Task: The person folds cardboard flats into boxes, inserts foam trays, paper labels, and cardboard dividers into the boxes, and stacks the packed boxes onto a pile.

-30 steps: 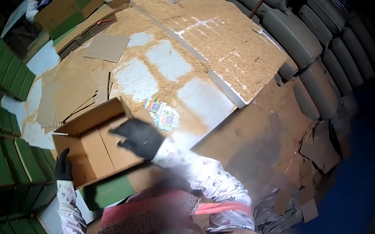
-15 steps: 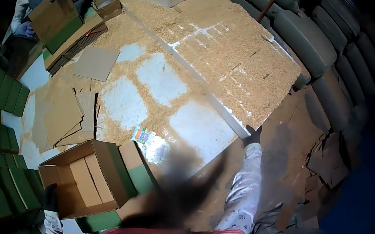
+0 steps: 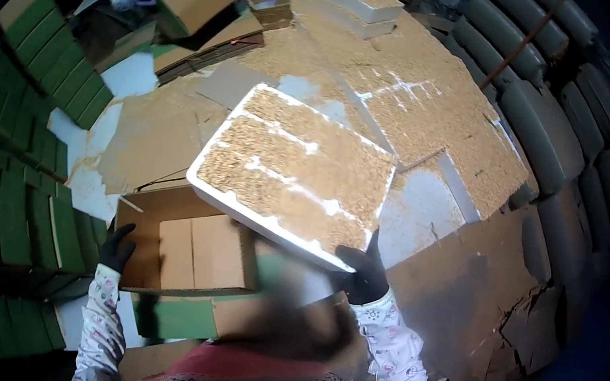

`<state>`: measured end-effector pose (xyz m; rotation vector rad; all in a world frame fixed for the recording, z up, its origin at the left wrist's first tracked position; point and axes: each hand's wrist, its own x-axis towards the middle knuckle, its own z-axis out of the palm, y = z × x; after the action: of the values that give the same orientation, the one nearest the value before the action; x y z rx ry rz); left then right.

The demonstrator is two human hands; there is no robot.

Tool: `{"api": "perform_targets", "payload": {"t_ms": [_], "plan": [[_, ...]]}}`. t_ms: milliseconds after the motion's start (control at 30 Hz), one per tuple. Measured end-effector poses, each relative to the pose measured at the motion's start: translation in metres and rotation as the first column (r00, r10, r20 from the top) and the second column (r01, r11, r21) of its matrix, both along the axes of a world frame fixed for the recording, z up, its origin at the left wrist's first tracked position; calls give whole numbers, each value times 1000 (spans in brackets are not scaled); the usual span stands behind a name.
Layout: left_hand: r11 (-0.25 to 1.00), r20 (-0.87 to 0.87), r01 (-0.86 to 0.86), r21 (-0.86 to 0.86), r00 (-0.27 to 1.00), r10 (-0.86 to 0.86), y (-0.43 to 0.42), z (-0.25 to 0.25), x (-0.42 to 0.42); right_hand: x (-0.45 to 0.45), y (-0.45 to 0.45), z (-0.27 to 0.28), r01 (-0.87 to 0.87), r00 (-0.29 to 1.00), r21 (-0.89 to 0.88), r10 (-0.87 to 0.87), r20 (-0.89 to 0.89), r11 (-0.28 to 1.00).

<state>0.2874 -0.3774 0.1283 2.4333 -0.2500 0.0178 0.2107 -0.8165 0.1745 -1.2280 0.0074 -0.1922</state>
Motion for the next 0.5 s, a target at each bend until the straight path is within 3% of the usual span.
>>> {"api": "perform_targets", "payload": {"t_ms": [33, 100, 233, 300, 333, 500], "plan": [[996, -74, -8, -84, 997, 2, 1, -5, 3, 15, 23, 15, -51, 998, 120, 53, -17, 991], [969, -177, -33, -245, 984, -11, 9, -23, 12, 38, 58, 14, -128, 991, 82, 130, -23, 988], [905, -185, -40, -423, 982, -43, 2, -26, 3, 61, 110, 11, -312, 950, -41, 310, -46, 949], [862, -197, -52, -505, 979, -56, 4, -27, -2, 54, 120, 10, -385, 919, -16, 382, -98, 923], [838, -199, -56, -543, 978, -64, 4, -29, -1, 50, 119, -4, -398, 918, -206, 389, -83, 894], [786, -158, -50, -616, 986, -61, -4, -38, -5, 11, 116, -2, -502, 828, -13, 476, -296, 865]]}}
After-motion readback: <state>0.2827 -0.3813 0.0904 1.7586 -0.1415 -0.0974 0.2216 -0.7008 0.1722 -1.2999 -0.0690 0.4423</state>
